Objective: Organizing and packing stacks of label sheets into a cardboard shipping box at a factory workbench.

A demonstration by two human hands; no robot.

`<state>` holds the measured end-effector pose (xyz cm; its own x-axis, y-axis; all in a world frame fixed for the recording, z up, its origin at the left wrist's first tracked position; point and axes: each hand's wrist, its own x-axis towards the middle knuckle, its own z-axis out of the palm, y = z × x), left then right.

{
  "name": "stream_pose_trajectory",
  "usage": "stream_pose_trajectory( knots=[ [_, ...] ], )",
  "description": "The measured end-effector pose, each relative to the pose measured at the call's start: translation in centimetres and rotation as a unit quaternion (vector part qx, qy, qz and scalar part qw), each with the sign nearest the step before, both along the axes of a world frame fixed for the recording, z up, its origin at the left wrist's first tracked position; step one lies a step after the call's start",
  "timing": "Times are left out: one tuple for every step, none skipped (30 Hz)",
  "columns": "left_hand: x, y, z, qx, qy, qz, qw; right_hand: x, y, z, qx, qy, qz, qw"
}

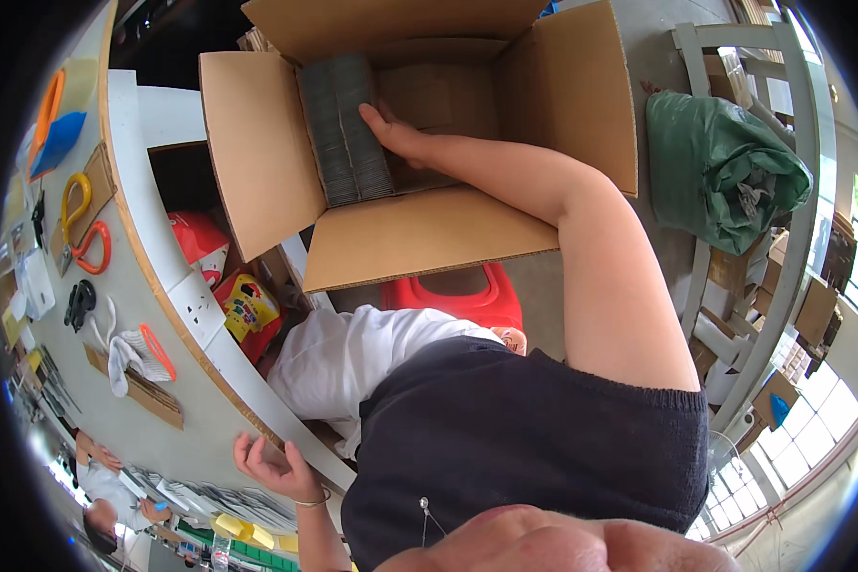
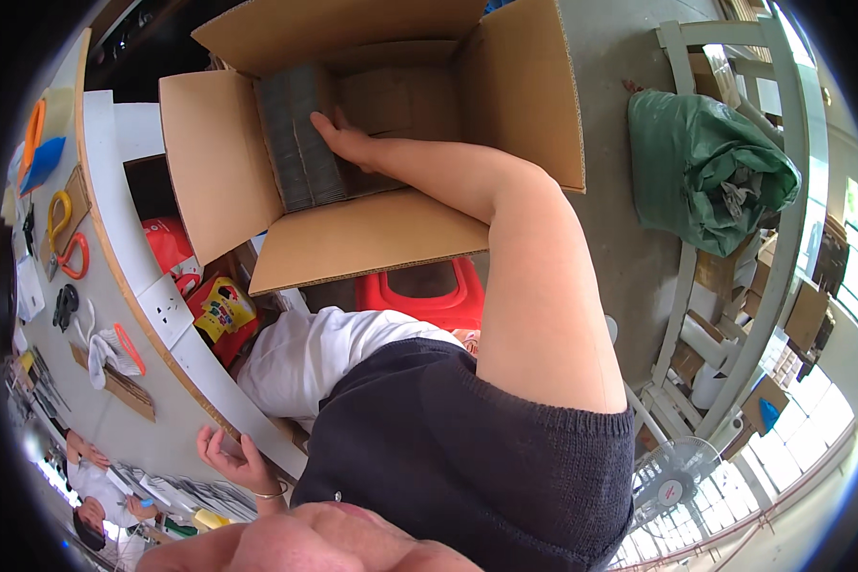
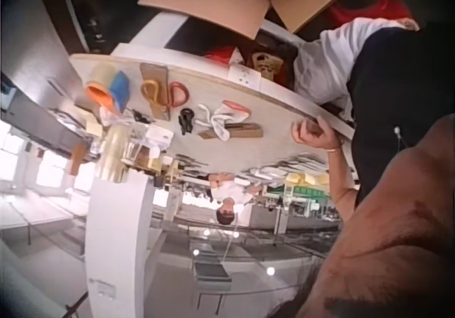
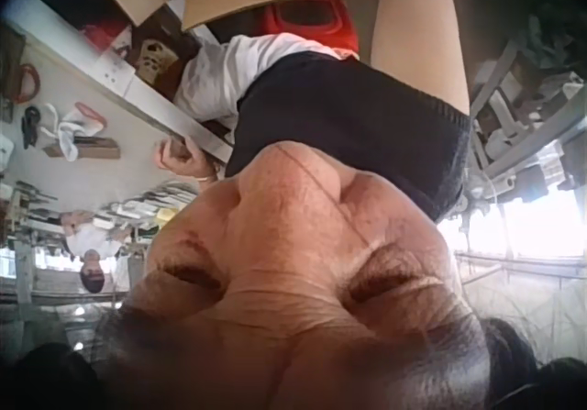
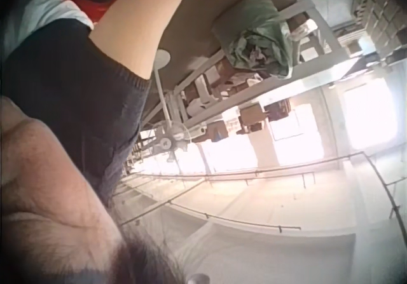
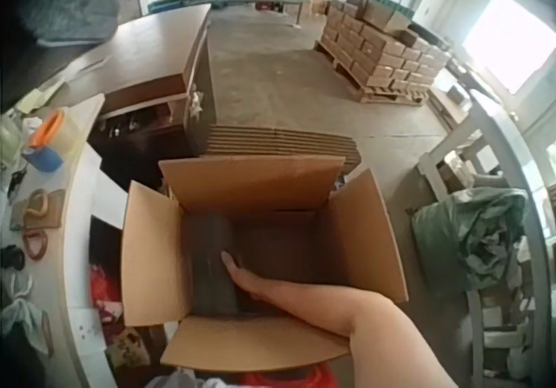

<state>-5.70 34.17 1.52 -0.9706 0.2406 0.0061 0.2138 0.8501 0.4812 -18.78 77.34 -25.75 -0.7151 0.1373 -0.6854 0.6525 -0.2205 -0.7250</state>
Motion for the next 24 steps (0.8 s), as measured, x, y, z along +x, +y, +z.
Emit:
stream_pose_trajectory(
  knots=[
    [0.0,0.0,0.1,-0.009,-0.003,-0.003,1.0,0.1,-0.1,-0.5,-0.004,-0.002,-0.001,1.0],
    [0.0,0.0,0.1,-0.011,-0.004,-0.005,1.0,0.1,0.0,-0.8,0.007,0.033,-0.006,0.999],
    [0.0,-0.1,0.1,-0.006,-0.008,-0.002,1.0,0.1,0.1,-1.0,0.019,0.069,-0.011,0.997],
    [-0.1,-0.1,0.1,0.0,-0.012,0.0,1.0,0.2,0.1,-1.2,0.016,0.068,-0.012,0.997],
    [0.0,0.0,0.2,-0.004,-0.013,0.0,1.0,0.3,-0.1,-0.7,0.019,0.056,-0.015,0.998],
    [0.0,0.2,0.2,0.0,-0.014,0.002,1.0,0.3,-0.2,-0.3,0.022,0.044,-0.017,0.999],
    [0.1,0.2,0.3,0.004,-0.015,0.005,1.0,0.3,-0.2,-0.1,0.019,0.045,-0.017,0.999],
    [0.0,0.3,0.3,0.003,-0.014,0.003,1.0,0.3,0.1,0.1,0.014,0.039,-0.017,0.999],
    [-0.1,0.3,0.2,0.0,-0.014,-0.001,1.0,0.3,0.3,0.2,0.009,0.033,-0.017,0.999],
    [-0.1,0.4,0.2,-0.003,-0.013,-0.005,1.0,0.2,0.3,0.1,0.009,0.035,-0.019,0.999],
    [-0.1,0.3,0.2,-0.003,-0.011,-0.006,1.0,0.2,0.1,-0.3,0.012,0.041,-0.023,0.999],
    [-0.2,0.2,0.1,0.001,-0.007,-0.008,1.0,0.3,0.0,-0.6,0.015,0.048,-0.028,0.998],
    [-0.2,0.1,0.1,0.006,-0.003,-0.009,1.0,0.2,0.2,-0.8,0.017,0.052,-0.03,0.998],
    [-0.2,0.0,0.1,0.005,0.002,-0.008,1.0,0.1,0.2,-1.1,0.008,0.047,-0.022,0.999],
    [-0.3,0.1,0.0,0.003,0.005,-0.013,1.0,-0.1,0.3,-1.4,0.001,0.044,-0.013,0.999],
    [-0.4,0.1,0.0,0.0,0.01,-0.017,1.0,-0.3,0.4,-1.5,0.001,0.051,-0.011,0.999],
    [-0.4,0.4,0.1,-0.002,0.019,-0.02,1.0,-0.4,0.5,-1.5,0.011,0.047,-0.006,0.999],
    [-0.5,0.3,0.1,-0.002,0.029,-0.012,1.0,-0.5,0.5,-1.4,0.02,0.044,0.001,0.999],
    [-0.4,0.3,0.0,0.009,0.032,-0.014,0.999,-0.7,0.3,-1.0,0.031,0.028,0.014,0.999],
    [-0.2,0.3,0.0,0.019,0.037,-0.014,0.999,-0.8,0.4,-0.6,0.041,0.013,0.029,0.999],
    [0.1,0.5,0.0,0.016,0.054,-0.01,0.998,-1.1,0.5,-0.3,0.053,0.061,0.069,0.994],
    [0.3,0.7,0.1,0.008,0.072,0.0,0.997,-1.4,0.8,-0.3,0.059,0.111,0.113,0.986],
    [0.0,1.0,0.0,0.016,0.072,-0.003,0.997,-1.3,1.2,-1.0,0.091,0.071,0.1,0.988],
    [-0.4,1.2,-0.2,0.02,0.076,0.001,0.997,-1.4,2.0,-0.1,0.123,0.056,0.132,0.982]
  ],
)
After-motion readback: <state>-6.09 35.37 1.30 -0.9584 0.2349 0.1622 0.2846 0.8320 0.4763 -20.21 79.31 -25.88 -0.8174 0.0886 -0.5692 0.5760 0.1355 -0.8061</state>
